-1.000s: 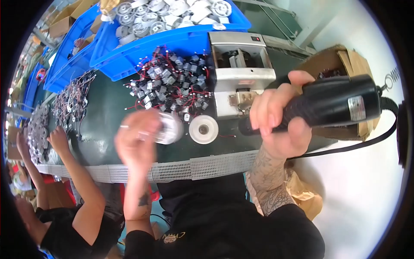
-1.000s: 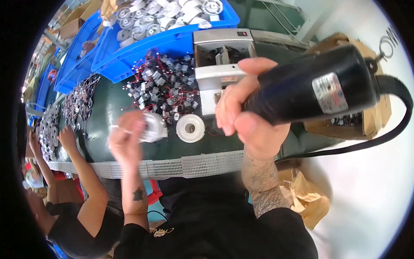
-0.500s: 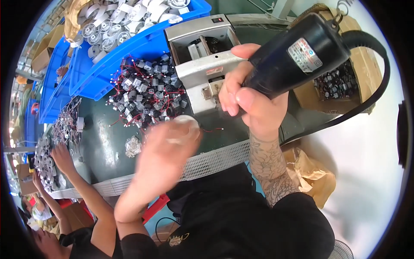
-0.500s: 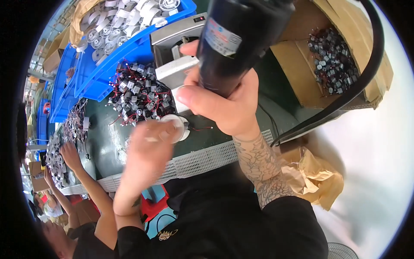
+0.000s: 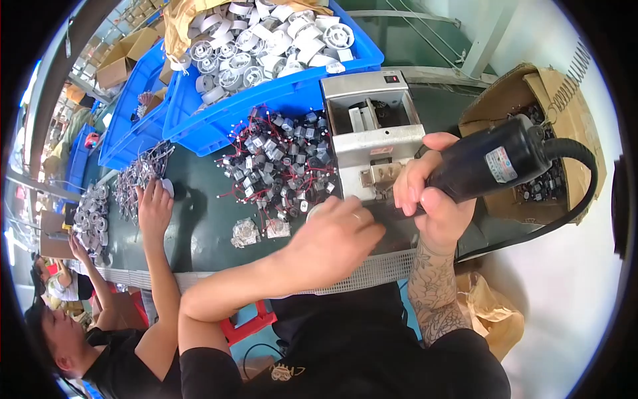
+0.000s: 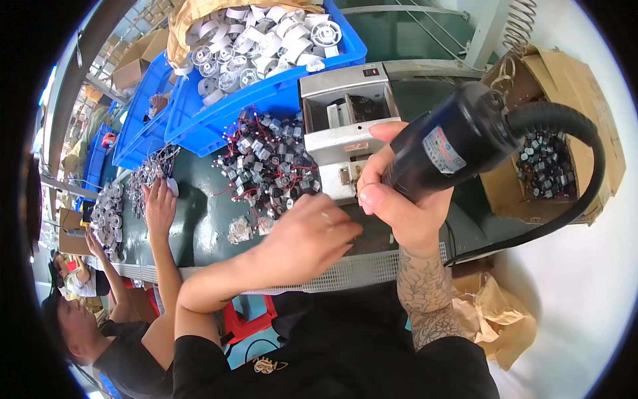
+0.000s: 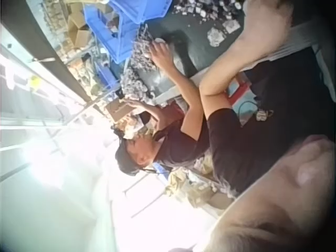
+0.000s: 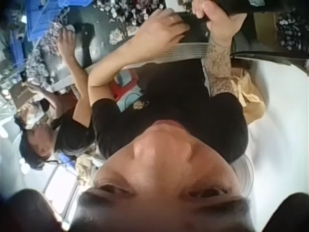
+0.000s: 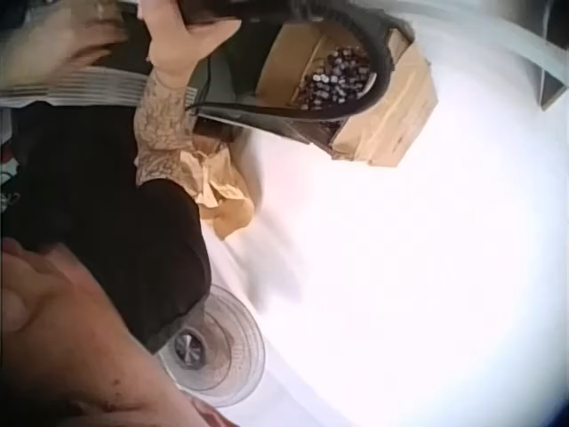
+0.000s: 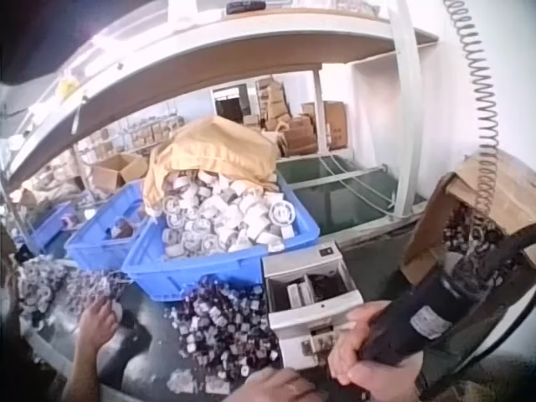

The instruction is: The person assembles small mechanical and electronic components into circular housings by hand, taking parts from blue bins and a component tray, then securing them with an electric screwdriver and a pneumatic press.

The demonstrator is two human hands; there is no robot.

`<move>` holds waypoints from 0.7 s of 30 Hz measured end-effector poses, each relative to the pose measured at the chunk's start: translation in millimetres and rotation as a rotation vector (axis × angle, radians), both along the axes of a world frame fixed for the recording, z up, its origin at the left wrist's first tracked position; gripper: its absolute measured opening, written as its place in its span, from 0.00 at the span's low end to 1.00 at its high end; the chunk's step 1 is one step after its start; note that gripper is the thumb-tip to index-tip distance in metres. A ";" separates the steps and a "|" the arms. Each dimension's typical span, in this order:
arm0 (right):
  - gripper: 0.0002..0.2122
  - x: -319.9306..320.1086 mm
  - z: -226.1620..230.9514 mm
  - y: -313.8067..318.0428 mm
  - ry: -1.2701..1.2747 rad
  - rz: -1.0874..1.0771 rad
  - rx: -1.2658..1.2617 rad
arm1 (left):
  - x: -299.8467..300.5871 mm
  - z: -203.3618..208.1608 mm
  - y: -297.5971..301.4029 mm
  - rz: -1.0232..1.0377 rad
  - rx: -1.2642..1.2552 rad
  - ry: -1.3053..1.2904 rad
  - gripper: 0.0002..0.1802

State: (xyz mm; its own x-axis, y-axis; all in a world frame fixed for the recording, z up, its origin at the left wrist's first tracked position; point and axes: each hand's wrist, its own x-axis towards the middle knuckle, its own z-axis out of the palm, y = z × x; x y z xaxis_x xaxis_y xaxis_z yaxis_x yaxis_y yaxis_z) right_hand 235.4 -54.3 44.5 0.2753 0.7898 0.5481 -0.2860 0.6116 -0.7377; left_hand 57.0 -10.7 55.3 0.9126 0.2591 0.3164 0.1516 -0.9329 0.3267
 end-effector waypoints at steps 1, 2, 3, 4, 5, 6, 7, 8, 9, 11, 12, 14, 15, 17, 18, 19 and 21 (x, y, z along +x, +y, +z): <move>0.29 1.4 0.2 0.4 0.007 -0.010 0.012 | -1.8 10.6 7.9 0.013 -0.219 -0.159 0.11; 0.29 3.0 0.6 0.8 0.024 -0.011 0.015 | -5.5 20.7 19.7 0.119 -0.240 -0.240 0.13; 0.29 4.1 -0.1 1.3 0.023 -0.023 0.019 | -8.2 28.3 34.8 0.293 -0.365 -0.205 0.11; 0.27 3.3 0.0 1.3 0.096 -0.021 0.002 | -4.5 32.7 53.3 0.420 -0.521 -0.357 0.09; 0.27 3.2 0.9 0.5 0.166 -0.016 -0.013 | -3.4 26.7 87.3 0.431 -0.764 -0.553 0.05; 0.27 5.6 -0.9 0.6 0.162 -0.023 -0.008 | 2.1 30.1 121.4 0.454 -0.850 -0.636 0.05; 0.26 7.7 -1.2 0.1 0.082 -0.046 -0.031 | 2.8 35.4 155.9 0.567 -0.746 -0.511 0.08; 0.27 6.5 -1.0 1.5 0.003 -0.051 -0.052 | 7.5 40.2 178.9 0.656 -0.753 -0.624 0.11; 0.26 4.3 -0.4 2.2 0.022 -0.045 -0.065 | 1.7 46.8 211.5 0.735 -0.738 -0.427 0.13; 0.26 -0.8 1.7 2.9 0.018 -0.057 -0.137 | 9.1 34.4 273.7 0.807 -0.350 -0.231 0.18; 0.26 -1.2 1.4 3.7 -0.001 -0.069 -0.155 | 15.9 31.8 289.7 0.820 -0.162 -0.116 0.19; 0.26 -3.0 2.1 4.1 -0.010 -0.080 -0.161 | 27.1 25.4 307.7 0.790 -0.028 -0.009 0.20; 0.26 -2.3 1.4 4.0 -0.013 -0.090 -0.169 | 34.3 22.4 307.3 0.767 0.119 0.044 0.24; 0.25 -1.5 0.4 5.1 -0.008 -0.097 -0.176 | 42.9 22.3 310.6 0.805 0.115 0.116 0.23; 0.25 -1.2 0.3 5.2 -0.006 -0.101 -0.164 | 44.2 20.8 307.5 0.851 0.108 0.196 0.23; 0.25 -1.4 0.1 5.7 -0.003 -0.102 -0.152 | 41.6 18.7 308.9 0.866 0.144 0.094 0.23; 0.25 -1.5 0.8 6.5 -0.016 -0.092 -0.143 | 27.4 28.3 301.4 0.788 0.078 -0.086 0.20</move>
State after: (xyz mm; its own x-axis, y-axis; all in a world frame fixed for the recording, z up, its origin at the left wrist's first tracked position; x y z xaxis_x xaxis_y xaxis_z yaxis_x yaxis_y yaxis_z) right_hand 233.9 -47.8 45.3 0.3426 0.8318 0.4368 -0.2214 0.5233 -0.8229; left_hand 84.4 290.7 83.6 0.4411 0.7924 0.4214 0.7536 -0.5820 0.3056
